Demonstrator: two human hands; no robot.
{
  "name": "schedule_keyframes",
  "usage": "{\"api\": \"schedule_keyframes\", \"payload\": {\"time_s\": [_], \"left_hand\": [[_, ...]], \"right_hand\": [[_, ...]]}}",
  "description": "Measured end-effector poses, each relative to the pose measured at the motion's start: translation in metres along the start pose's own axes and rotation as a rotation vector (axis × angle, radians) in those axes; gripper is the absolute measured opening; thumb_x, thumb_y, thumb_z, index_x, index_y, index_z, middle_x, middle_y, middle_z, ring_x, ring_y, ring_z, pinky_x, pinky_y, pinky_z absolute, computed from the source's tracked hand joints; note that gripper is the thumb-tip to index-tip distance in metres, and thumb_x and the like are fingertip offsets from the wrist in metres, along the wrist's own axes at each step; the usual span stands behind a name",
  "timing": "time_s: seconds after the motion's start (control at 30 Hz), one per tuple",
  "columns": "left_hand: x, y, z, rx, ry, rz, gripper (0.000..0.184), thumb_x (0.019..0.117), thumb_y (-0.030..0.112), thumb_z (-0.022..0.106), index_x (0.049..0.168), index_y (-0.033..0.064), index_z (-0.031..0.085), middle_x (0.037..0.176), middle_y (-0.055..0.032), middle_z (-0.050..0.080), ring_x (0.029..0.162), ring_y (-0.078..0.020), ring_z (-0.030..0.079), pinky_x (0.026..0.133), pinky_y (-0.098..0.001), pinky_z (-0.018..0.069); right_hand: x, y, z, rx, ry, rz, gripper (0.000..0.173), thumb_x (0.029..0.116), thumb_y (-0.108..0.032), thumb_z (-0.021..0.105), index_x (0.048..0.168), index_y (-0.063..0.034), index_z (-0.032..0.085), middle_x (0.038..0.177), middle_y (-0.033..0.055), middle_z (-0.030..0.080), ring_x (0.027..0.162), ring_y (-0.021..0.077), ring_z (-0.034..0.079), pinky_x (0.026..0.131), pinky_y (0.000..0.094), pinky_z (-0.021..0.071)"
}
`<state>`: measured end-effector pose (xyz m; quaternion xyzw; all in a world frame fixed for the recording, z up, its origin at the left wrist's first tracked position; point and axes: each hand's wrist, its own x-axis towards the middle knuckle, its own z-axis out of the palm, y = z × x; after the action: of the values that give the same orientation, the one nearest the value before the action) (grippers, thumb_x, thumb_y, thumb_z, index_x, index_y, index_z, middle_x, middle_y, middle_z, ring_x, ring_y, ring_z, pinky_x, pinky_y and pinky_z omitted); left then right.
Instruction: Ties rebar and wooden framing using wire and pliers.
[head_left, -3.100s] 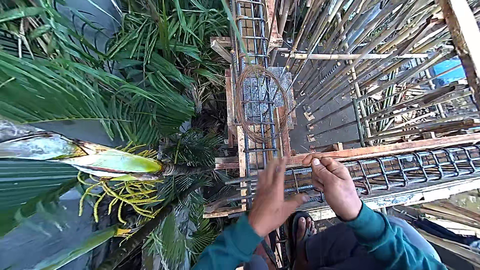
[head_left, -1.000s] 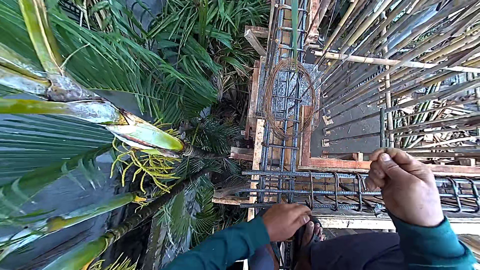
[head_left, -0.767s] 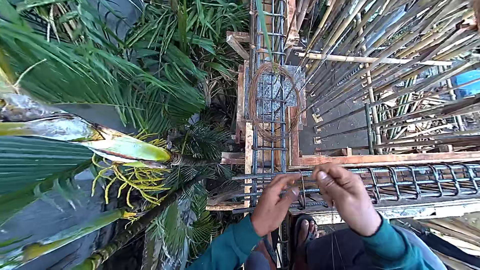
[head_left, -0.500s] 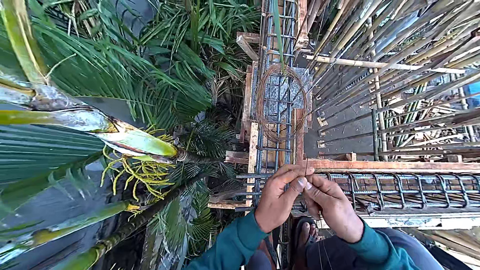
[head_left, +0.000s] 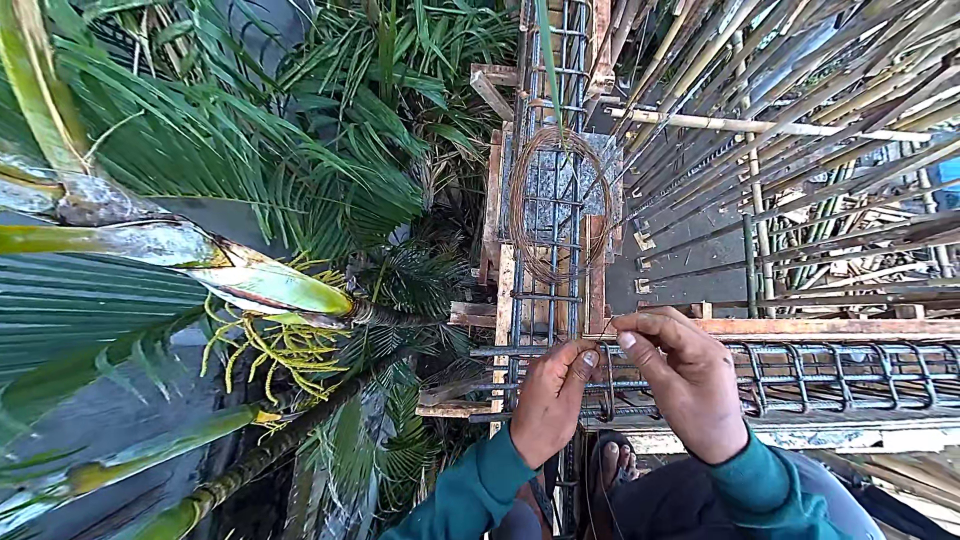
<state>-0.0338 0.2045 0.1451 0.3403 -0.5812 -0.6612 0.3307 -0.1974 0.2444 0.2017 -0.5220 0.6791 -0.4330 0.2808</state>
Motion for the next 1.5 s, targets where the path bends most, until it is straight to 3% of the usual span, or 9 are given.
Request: {"api": "schedule_keyframes", "payload": {"time_s": [0.47,0.6,0.7,0.87,1.1,1.2,1.33,1.43,1.5], "left_hand": [[0.001,0.008,-0.003,-0.278,-0.253,-0.212,0.03,0.1109,0.016,0.04,0.101,0.0062,0.067,0.077,0.0062,0.059,0.069,-0.004,0.06,0.071,-0.025,0.0574],[-0.004,0.008,0.003,-0.319,-0.233,-0.255,0.033,0.1121,0.023,0.036,0.095,0.015,0.063,0.067,0.012,0.043,0.052,0.0007,0.037,0.048,-0.0175,0.0329],[-0.001,0.01,-0.001,-0.47,-0.185,-0.258,0.034,0.1106,0.021,0.036,0.089,0.0156,0.061,0.063,0.0133,0.043,0.048,0.0038,0.033,0.043,-0.0138,0.0259],[0.008,0.01,-0.016,-0.637,-0.36,-0.265,0.034,0.1093,0.022,0.04,0.083,0.017,0.06,0.06,0.0139,0.043,0.047,0.0045,0.035,0.043,-0.013,0.0274],[0.035,-0.006,-0.023,-0.975,-0.736,-0.392,0.026,0.1038,0.038,0.06,0.087,0.0186,0.065,0.063,0.0141,0.049,0.047,0.0048,0.042,0.042,-0.0121,0.0329],[0.04,-0.008,-0.008,-0.945,-0.541,-0.467,0.024,0.106,0.028,0.054,0.096,0.0128,0.069,0.063,0.0115,0.051,0.051,0.0008,0.047,0.049,-0.0155,0.041],[0.033,-0.012,0.012,-0.766,-0.355,-0.518,0.029,0.109,0.018,0.041,0.099,0.0078,0.066,0.062,0.009,0.046,0.048,-0.0011,0.043,0.046,-0.0162,0.04],[0.026,-0.017,0.018,-0.441,-0.321,-0.339,0.028,0.1078,0.016,0.043,0.094,0.0094,0.067,0.064,0.0118,0.046,0.049,0.0033,0.037,0.046,-0.0138,0.0311],[0.026,-0.022,0.01,-0.146,-0.325,-0.164,0.028,0.1065,0.018,0.048,0.095,0.0079,0.072,0.076,0.0111,0.062,0.06,0.0062,0.047,0.056,-0.0143,0.0399]], "right_hand": [[-0.002,0.001,0.0,0.073,-0.155,0.078,0.012,0.0979,-0.014,0.067,0.101,-0.0068,0.076,0.092,0.0,0.074,0.076,0.0054,0.07,0.07,0.0205,0.061],[-0.002,0.001,0.001,0.118,-0.158,0.077,0.012,0.0984,-0.012,0.067,0.103,-0.0036,0.074,0.089,0.0005,0.074,0.07,0.0046,0.068,0.065,0.0194,0.06],[0.0,0.002,-0.002,0.296,-0.22,0.157,0.021,0.1007,-0.015,0.063,0.114,0.0,0.071,0.101,0.0055,0.075,0.089,0.0113,0.073,0.084,0.0267,0.0621],[0.002,0.011,-0.003,0.432,-0.363,0.192,0.026,0.1025,-0.01,0.058,0.119,-0.0009,0.075,0.119,0.0088,0.071,0.109,0.0135,0.067,0.096,0.0279,0.0569],[0.004,0.008,0.0,0.463,-0.244,0.137,0.016,0.0986,-0.007,0.062,0.101,-0.0044,0.078,0.101,0.0046,0.069,0.092,0.0114,0.066,0.083,0.026,0.0585],[0.008,0.008,-0.001,0.357,-0.055,0.129,0.02,0.1026,-0.009,0.054,0.101,-0.0053,0.073,0.092,0.0048,0.069,0.078,0.0127,0.065,0.072,0.0297,0.0575],[0.019,0.002,-0.02,0.558,0.13,0.28,0.025,0.1083,-0.011,0.039,0.107,-0.0064,0.063,0.103,0.0096,0.074,0.095,0.0204,0.074,0.09,0.04,0.0617],[0.02,0.001,-0.028,0.736,0.114,0.423,0.027,0.1094,-0.013,0.036,0.102,-0.0086,0.061,0.087,0.0069,0.069,0.077,0.0191,0.073,0.077,0.0392,0.0647],[0.02,0.003,-0.031,0.744,0.053,0.482,0.027,0.108,-0.012,0.037,0.099,-0.0082,0.062,0.075,0.0026,0.064,0.067,0.0165,0.068,0.072,0.039,0.0634]]}}
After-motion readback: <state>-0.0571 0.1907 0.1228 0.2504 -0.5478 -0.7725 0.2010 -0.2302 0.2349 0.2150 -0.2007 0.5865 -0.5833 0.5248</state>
